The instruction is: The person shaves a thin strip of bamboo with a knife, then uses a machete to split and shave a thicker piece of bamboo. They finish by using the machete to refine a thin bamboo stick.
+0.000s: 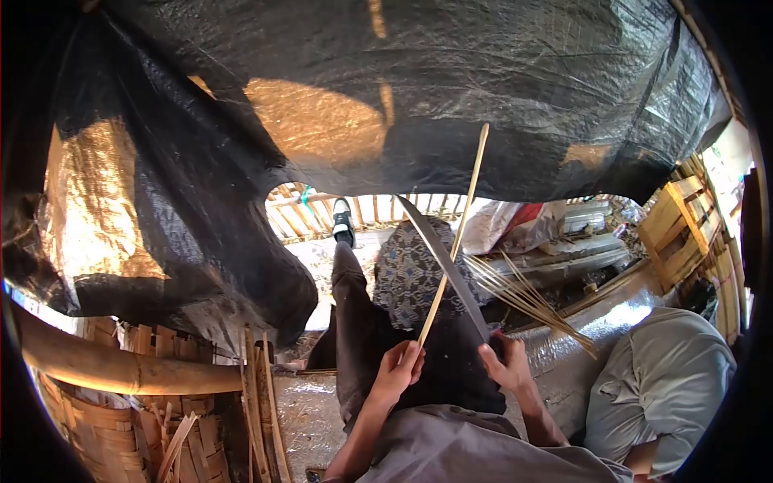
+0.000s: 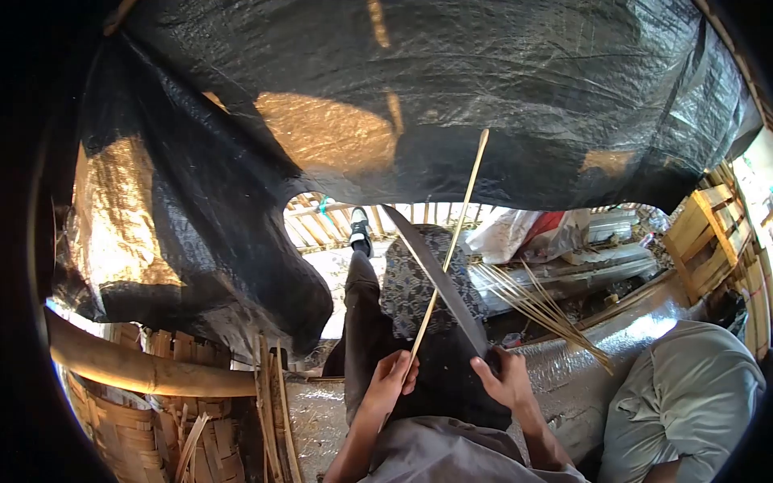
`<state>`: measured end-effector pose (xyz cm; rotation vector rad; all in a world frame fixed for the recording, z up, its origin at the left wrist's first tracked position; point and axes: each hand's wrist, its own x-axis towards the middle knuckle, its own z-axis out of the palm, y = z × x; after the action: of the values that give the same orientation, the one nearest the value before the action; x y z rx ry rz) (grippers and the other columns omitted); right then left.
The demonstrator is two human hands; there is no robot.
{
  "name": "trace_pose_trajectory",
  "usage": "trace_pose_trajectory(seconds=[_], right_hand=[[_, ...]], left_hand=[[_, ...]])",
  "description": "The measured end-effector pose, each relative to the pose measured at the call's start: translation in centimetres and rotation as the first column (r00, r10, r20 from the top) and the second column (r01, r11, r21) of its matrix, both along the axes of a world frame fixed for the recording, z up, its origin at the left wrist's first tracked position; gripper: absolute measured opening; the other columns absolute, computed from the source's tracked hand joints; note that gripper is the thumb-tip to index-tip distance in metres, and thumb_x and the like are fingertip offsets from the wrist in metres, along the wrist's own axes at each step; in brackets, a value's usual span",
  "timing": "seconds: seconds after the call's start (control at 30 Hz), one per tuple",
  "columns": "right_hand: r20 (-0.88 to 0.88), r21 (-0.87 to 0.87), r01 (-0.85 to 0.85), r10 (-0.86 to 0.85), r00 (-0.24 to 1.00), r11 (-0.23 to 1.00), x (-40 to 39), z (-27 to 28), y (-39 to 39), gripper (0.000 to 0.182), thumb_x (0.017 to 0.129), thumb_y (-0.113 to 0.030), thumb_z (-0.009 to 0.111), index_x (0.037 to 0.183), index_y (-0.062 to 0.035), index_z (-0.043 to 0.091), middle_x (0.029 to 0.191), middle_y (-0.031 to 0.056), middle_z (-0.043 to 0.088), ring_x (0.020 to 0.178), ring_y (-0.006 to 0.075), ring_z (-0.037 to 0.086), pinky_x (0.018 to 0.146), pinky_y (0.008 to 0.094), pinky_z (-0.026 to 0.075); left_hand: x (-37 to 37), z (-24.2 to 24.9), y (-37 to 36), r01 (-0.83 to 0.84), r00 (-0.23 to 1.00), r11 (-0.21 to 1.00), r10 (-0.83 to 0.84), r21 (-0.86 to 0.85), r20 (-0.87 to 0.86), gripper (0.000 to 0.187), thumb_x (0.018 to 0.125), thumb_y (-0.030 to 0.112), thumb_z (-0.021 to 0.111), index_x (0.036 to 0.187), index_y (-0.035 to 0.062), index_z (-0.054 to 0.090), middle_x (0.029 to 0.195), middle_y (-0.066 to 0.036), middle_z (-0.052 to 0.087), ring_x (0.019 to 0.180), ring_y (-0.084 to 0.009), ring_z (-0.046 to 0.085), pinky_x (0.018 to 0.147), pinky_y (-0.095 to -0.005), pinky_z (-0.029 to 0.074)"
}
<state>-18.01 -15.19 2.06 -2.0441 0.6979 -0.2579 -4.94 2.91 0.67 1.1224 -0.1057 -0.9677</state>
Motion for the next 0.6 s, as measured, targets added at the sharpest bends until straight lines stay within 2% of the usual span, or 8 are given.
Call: trace_pose_trajectory(seconds=[0.03,0.13,0.27,0.33,0.37,0.5,0.57,0.6], right_hand=[[0.052,-0.096,0.003,0.002,0.999,0.995,1.1,1.5,0.4,0.040,0.078,-0.036,0.061,0.078,0.0035,0.060,0.058,0.0165,0.054,0.054,0.0280,0.059,0.051,0.0333,0.043],[0.050,-0.229,-0.024,0.037,0.998,0.973,3.3,2.4,0.5,0.041,0.078,-0.037,0.060,0.081,0.0033,0.061,0.058,0.0186,0.056,0.056,0.0323,0.060,0.052,0.0356,0.044],[-0.058,-0.241,-0.057,0.044,0.997,0.969,4.8,0.9,0.0,0.045,0.077,-0.042,0.062,0.080,0.0031,0.063,0.057,0.0195,0.057,0.057,0.0359,0.059,0.052,0.0382,0.046],[-0.018,-0.486,-0.104,0.109,0.994,0.868,5.4,-0.6,-0.2,0.051,0.075,-0.047,0.063,0.076,0.0034,0.064,0.053,0.0189,0.056,0.053,0.0362,0.059,0.051,0.0393,0.048],[-0.010,-0.478,-0.112,0.122,0.993,0.871,5.8,-0.6,-0.3,0.053,0.074,-0.050,0.063,0.069,0.0027,0.062,0.050,0.0187,0.054,0.051,0.0357,0.058,0.049,0.0388,0.048],[-0.133,-0.473,-0.188,0.141,0.981,0.861,7.2,0.0,-1.0,0.054,0.074,-0.051,0.061,0.071,0.0033,0.063,0.054,0.0192,0.056,0.055,0.0368,0.059,0.054,0.0399,0.048],[-0.171,-0.611,-0.239,0.169,0.971,0.754,7.7,0.4,-1.9,0.059,0.070,-0.060,0.061,0.055,-0.0026,0.058,0.044,0.0151,0.050,0.047,0.0324,0.058,0.046,0.0381,0.048],[-0.173,-0.606,-0.238,0.167,0.971,0.759,8.1,0.5,-2.4,0.059,0.070,-0.060,0.061,0.055,-0.0026,0.058,0.044,0.0151,0.050,0.047,0.0324,0.058,0.046,0.0381,0.048]], left_hand=[[0.1,0.3,-0.8,-0.003,0.996,0.999,-0.001,0.044,0.088,0.031,0.090,0.031,0.051,0.078,0.0021,0.052,0.058,0.001,0.043,0.046,-0.0046,0.038,0.040,-0.0189,0.029],[0.8,0.4,-2.8,-0.015,0.993,0.993,0.000,0.120,0.121,0.031,0.089,0.030,0.053,0.078,0.0010,0.054,0.057,0.000,0.046,0.043,-0.0044,0.039,0.038,-0.0187,0.028],[1.8,-1.0,-3.9,-0.058,0.997,0.990,0.050,0.131,0.061,0.033,0.085,0.034,0.060,0.074,0.0033,0.055,0.055,0.002,0.047,0.040,-0.0036,0.040,0.035,-0.0178,0.028],[2.3,-1.3,-3.7,-0.038,0.999,0.991,0.036,0.126,0.019,0.033,0.086,0.035,0.059,0.075,0.0031,0.055,0.053,0.002,0.046,0.037,-0.0031,0.037,0.032,-0.0181,0.025],[2.5,-1.3,-3.6,-0.040,0.999,0.990,0.037,0.137,0.023,0.034,0.086,0.035,0.058,0.075,0.0028,0.055,0.051,0.002,0.045,0.036,-0.0028,0.036,0.032,-0.0182,0.024],[3.3,-1.3,-3.3,-0.042,0.999,0.988,0.037,0.147,0.036,0.037,0.087,0.035,0.055,0.074,0.0006,0.057,0.048,0.003,0.042,0.034,-0.0021,0.034,0.031,-0.0185,0.022],[3.6,-1.2,-3.3,-0.046,0.998,0.988,0.038,0.149,0.054,0.037,0.088,0.035,0.055,0.074,-0.0001,0.058,0.048,0.003,0.042,0.034,-0.0021,0.033,0.031,-0.0186,0.022],[3.7,-1.1,-3.3,-0.041,0.998,0.988,0.033,0.149,0.057,0.038,0.088,0.034,0.055,0.075,-0.0006,0.059,0.047,0.003,0.042,0.034,-0.0019,0.033,0.031,-0.0187,0.022]])
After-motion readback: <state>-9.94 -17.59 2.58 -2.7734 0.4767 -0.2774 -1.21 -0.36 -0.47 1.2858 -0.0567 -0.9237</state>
